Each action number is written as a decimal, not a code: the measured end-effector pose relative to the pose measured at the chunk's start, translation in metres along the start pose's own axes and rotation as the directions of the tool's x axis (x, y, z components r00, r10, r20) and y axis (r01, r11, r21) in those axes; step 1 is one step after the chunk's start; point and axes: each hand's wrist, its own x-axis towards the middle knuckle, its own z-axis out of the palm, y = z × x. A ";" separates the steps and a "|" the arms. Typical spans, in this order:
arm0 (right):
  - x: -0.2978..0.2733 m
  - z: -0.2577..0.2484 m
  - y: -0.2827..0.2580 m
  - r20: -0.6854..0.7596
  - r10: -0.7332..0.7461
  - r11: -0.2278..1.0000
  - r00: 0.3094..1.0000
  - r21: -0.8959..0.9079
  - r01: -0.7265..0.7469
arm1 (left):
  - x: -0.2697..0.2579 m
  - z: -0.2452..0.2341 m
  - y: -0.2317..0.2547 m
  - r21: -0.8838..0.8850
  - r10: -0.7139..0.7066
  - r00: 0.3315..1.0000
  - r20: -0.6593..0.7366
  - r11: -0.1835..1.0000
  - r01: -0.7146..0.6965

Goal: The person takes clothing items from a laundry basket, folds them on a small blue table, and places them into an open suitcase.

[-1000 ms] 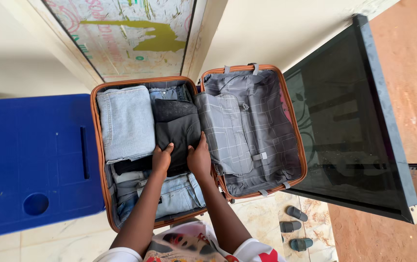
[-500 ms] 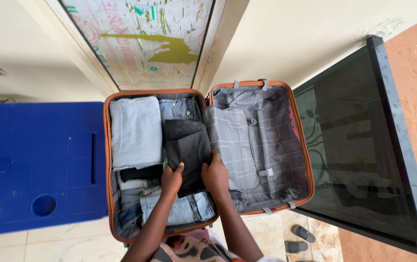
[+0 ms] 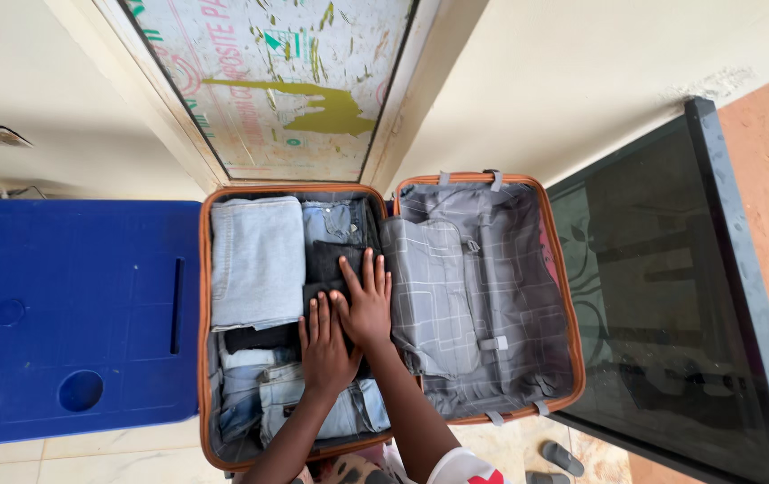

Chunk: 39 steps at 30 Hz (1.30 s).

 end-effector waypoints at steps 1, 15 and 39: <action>-0.003 0.007 0.005 -0.014 -0.017 1.000 1.000 0.004 0.017 | 0.000 0.004 -0.006 -0.016 0.021 0.999 0.024 1.000 -0.021; -0.004 0.036 0.023 0.047 0.005 1.000 0.999 -0.020 -0.004 | -0.001 0.016 -0.015 -0.036 -0.057 0.995 0.079 0.998 0.060; -0.170 0.014 -0.044 0.075 0.387 0.903 0.919 -0.231 -0.362 | -0.073 -0.070 -0.130 -0.031 0.222 0.828 0.514 0.970 -0.240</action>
